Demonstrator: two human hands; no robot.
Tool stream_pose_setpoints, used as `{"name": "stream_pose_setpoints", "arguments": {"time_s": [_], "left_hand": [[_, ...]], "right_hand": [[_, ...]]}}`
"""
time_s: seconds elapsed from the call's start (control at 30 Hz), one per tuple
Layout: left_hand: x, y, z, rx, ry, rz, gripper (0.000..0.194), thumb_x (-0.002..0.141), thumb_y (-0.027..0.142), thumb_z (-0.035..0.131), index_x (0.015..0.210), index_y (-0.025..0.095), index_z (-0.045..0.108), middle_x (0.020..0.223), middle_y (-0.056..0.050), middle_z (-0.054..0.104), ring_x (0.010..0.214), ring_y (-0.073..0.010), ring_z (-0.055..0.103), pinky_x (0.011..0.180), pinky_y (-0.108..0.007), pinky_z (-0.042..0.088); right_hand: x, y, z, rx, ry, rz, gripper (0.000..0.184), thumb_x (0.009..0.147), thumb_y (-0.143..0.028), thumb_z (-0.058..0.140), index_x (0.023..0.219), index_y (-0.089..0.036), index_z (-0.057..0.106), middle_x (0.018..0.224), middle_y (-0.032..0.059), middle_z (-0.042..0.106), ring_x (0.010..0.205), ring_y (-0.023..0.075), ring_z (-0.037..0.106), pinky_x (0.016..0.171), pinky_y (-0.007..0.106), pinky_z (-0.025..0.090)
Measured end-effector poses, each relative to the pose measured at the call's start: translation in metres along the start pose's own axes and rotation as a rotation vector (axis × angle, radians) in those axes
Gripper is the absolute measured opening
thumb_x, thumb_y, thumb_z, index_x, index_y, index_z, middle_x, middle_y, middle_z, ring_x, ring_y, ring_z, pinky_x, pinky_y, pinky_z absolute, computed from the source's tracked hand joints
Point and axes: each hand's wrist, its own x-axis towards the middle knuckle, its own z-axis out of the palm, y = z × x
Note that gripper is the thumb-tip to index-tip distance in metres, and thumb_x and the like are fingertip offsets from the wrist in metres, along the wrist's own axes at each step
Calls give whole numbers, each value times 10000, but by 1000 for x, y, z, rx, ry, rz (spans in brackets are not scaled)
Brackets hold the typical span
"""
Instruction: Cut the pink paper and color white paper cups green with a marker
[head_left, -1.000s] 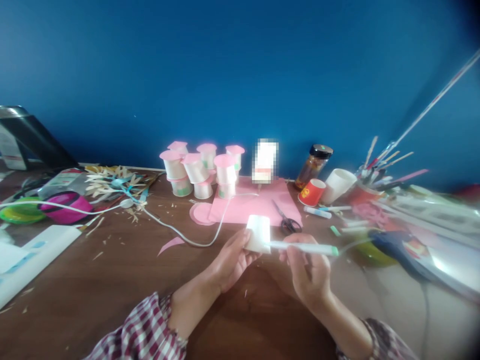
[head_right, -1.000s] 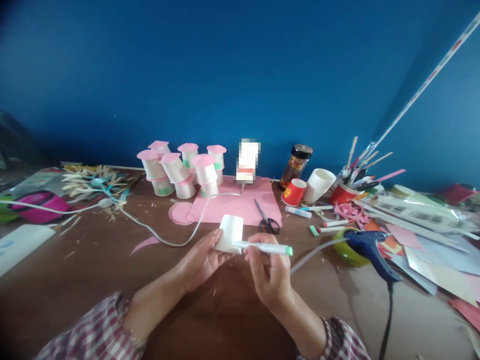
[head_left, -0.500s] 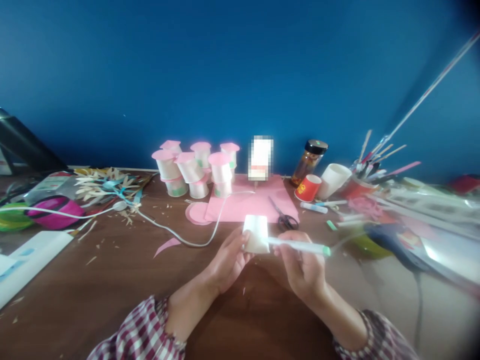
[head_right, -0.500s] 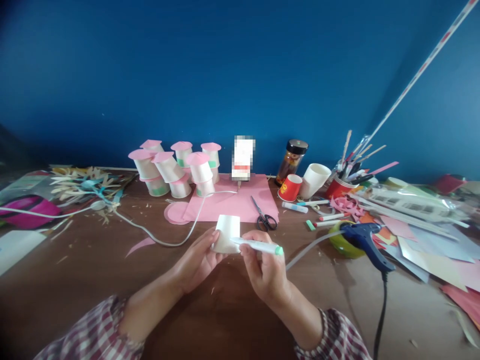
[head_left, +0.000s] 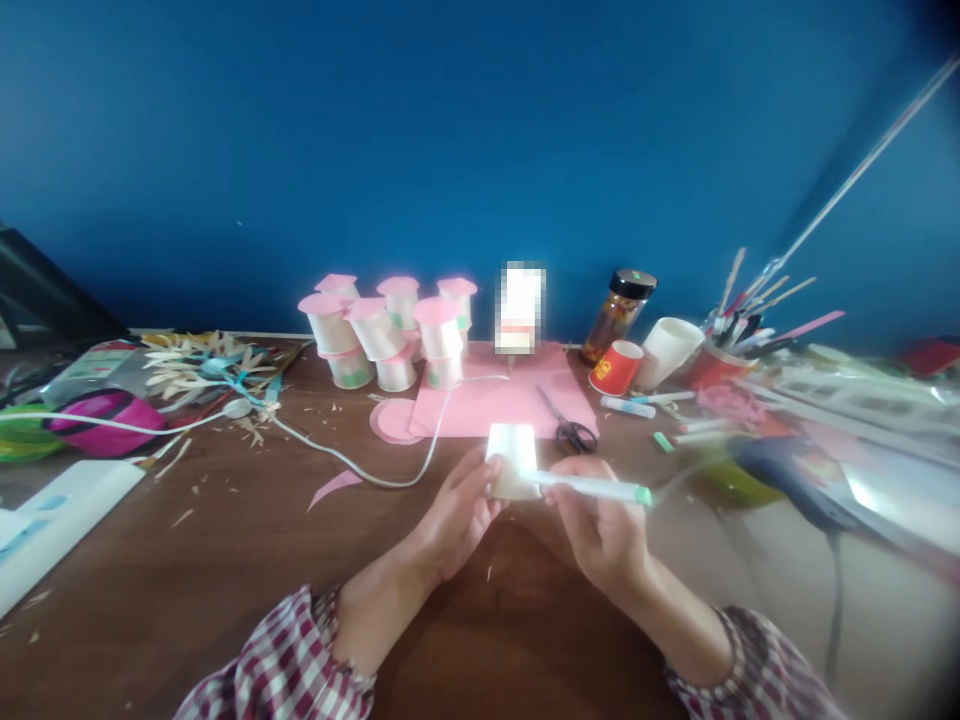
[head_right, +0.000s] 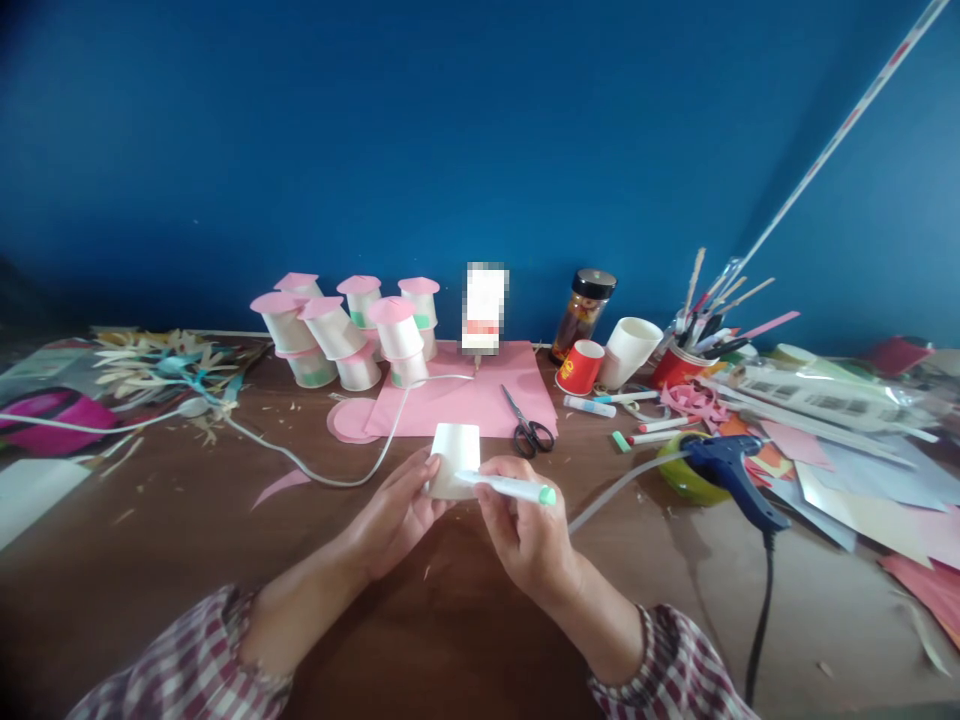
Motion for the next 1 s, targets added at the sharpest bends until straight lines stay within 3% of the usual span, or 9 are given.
{"name": "stream_pose_setpoints", "arguments": {"time_s": [1.0], "left_hand": [[-1, 0, 0, 14, 14, -1, 175, 806, 324, 629, 953, 235, 596, 986, -5, 620, 982, -160, 544, 914, -308, 373]], "right_hand": [[0, -1, 0, -35, -5, 0, 139, 918, -185, 459, 845, -185, 577, 778, 54, 625, 697, 167, 620, 638, 279, 502]]}}
